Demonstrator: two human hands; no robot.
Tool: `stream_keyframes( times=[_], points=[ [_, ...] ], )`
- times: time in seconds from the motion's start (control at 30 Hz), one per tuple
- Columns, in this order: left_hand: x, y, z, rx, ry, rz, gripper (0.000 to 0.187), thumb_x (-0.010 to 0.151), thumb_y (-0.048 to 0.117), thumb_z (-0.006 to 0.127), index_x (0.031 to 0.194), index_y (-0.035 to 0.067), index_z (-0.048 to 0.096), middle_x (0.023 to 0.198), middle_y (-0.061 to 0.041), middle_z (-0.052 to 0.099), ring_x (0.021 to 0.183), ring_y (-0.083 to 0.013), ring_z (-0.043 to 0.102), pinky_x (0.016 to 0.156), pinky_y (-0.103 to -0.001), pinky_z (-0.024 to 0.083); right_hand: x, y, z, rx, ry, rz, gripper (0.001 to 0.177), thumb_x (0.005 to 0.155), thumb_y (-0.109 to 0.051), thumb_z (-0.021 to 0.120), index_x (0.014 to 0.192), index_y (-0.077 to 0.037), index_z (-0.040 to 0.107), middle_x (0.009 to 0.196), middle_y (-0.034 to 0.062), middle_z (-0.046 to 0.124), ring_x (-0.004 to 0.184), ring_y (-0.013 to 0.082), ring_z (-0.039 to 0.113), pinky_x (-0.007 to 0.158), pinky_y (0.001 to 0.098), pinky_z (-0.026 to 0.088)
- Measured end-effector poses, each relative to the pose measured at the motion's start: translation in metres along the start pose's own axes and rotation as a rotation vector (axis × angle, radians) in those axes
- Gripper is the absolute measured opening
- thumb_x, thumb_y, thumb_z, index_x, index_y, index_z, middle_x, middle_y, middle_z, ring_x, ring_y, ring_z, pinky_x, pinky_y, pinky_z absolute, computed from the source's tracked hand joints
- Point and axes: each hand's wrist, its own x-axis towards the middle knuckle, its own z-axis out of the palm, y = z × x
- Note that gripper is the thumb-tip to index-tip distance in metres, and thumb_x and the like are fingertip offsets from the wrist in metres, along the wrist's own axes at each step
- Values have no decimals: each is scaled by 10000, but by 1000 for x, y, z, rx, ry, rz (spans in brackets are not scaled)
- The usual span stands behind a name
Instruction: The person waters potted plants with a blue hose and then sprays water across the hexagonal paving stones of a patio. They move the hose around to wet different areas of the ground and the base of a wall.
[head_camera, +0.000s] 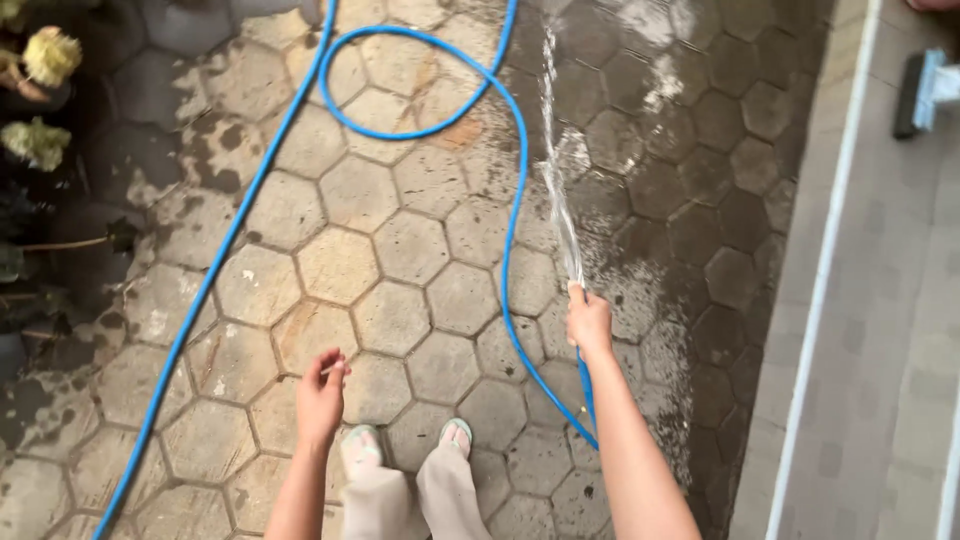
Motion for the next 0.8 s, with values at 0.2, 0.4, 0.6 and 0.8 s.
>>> stream_keyframes(
  times=[0.2,0.4,0.6,0.8],
  points=[
    [106,-18,-54,267,106,113,259,798,145,532,1026,30,569,973,-116,595,820,-200,592,710,-299,456,17,-58,99,434,-248,-13,207,798,-202,560,728,-41,450,497,1,408,368,89,358,318,254,280],
    [292,-94,-130,596,199,283,250,752,162,564,977,54,579,964,-150,568,857,-290,563,754,-380,437,48,-103,267,386,-293,-76,121,812,-170,526,818,-61,474,500,-13,430,368,72,385,312,236,295],
    [430,-179,-181,913,109,285,269,748,131,582,1004,48,566,956,-185,532,883,-337,525,772,-419,428,63,-84,443,236,-255,-21,128,844,-231,488,885,-117,447,467,-20,392,333,72,337,286,242,267],
    [521,-252,-185,1129,126,214,341,706,114,614,1011,9,503,998,-178,478,892,-338,488,709,-415,436,54,-52,555,350,-237,48,132,862,-217,510,861,-99,451,489,-35,366,346,41,298,293,225,209]
  ],
)
